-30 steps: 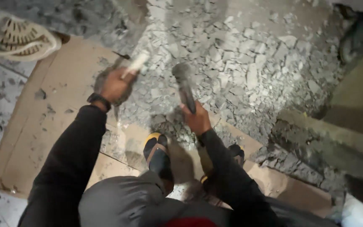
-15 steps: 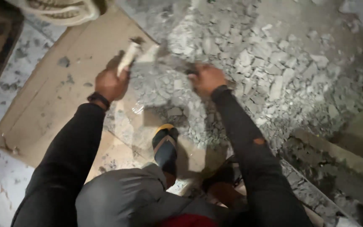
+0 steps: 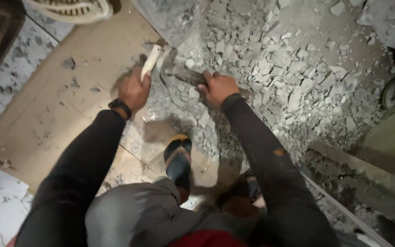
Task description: Breaking up concrete on the floor using a hammer and a chisel
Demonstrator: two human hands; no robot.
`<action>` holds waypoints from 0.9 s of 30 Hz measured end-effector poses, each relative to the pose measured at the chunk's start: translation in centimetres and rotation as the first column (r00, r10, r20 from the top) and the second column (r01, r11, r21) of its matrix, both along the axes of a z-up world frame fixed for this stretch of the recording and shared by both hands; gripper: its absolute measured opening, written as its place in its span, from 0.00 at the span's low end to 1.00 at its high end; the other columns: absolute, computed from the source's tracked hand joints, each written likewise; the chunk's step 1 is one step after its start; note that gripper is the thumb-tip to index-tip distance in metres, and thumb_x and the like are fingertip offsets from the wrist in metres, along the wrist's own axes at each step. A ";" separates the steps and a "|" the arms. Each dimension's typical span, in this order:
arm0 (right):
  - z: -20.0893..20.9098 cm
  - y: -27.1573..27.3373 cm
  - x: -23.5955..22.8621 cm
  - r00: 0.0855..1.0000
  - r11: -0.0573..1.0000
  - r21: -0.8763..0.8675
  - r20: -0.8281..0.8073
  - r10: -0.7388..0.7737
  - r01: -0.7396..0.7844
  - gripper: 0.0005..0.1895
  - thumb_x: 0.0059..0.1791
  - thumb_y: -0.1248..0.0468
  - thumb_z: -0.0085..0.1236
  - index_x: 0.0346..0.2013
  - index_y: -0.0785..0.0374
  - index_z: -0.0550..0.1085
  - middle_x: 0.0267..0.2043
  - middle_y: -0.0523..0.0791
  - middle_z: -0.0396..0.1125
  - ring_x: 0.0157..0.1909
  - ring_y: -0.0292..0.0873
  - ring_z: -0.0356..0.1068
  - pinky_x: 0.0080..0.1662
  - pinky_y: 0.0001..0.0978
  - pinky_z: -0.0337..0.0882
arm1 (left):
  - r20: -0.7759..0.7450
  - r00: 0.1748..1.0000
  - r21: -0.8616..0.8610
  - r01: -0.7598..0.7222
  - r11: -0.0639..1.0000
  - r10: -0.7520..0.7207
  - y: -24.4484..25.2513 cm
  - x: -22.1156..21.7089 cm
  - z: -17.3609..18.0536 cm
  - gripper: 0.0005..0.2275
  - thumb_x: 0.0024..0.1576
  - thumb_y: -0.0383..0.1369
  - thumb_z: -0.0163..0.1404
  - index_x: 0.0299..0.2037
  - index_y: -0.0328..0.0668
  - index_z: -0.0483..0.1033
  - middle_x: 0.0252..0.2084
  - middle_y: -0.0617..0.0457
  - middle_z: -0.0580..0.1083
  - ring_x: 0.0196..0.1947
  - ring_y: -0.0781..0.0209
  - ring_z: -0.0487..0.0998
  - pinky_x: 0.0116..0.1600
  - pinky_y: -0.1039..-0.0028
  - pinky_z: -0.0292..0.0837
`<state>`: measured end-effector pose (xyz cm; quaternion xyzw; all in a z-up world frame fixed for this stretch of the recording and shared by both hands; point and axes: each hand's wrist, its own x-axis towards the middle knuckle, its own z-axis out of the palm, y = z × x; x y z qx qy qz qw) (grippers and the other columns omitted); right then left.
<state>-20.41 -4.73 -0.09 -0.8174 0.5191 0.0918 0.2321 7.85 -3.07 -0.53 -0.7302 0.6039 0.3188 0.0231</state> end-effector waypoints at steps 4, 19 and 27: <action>-0.2 -2.0 -2.7 0.997 0.995 0.074 0.032 -0.073 0.071 0.21 0.53 0.50 0.40 0.55 0.59 0.63 0.40 0.56 0.66 0.43 0.62 0.69 0.45 0.58 0.68 | -0.119 0.993 0.034 0.014 0.999 -0.010 -0.7 -1.8 2.5 0.20 0.60 0.51 0.31 0.43 0.43 0.64 0.35 0.30 0.74 0.42 0.33 0.75 0.47 0.47 0.68; -1.1 3.3 -8.4 0.223 0.396 0.434 0.397 -0.891 0.809 0.19 0.49 0.47 0.51 0.36 0.61 0.74 0.27 0.50 0.68 0.29 0.48 0.71 0.31 0.44 0.71 | 0.049 0.994 -0.029 0.098 0.995 -0.096 -1.2 -4.3 0.6 0.14 0.62 0.43 0.35 0.45 0.41 0.62 0.36 0.36 0.72 0.42 0.32 0.75 0.46 0.46 0.69; -0.5 9.5 -6.8 -0.302 0.060 0.807 0.287 -0.909 0.588 0.17 0.50 0.54 0.52 0.28 0.65 0.68 0.19 0.51 0.63 0.16 0.43 0.65 0.15 0.35 0.68 | 0.101 0.981 -0.036 0.168 0.985 -0.164 -2.8 -11.5 -8.0 0.16 0.61 0.42 0.37 0.43 0.32 0.58 0.31 0.40 0.73 0.34 0.37 0.78 0.37 0.52 0.74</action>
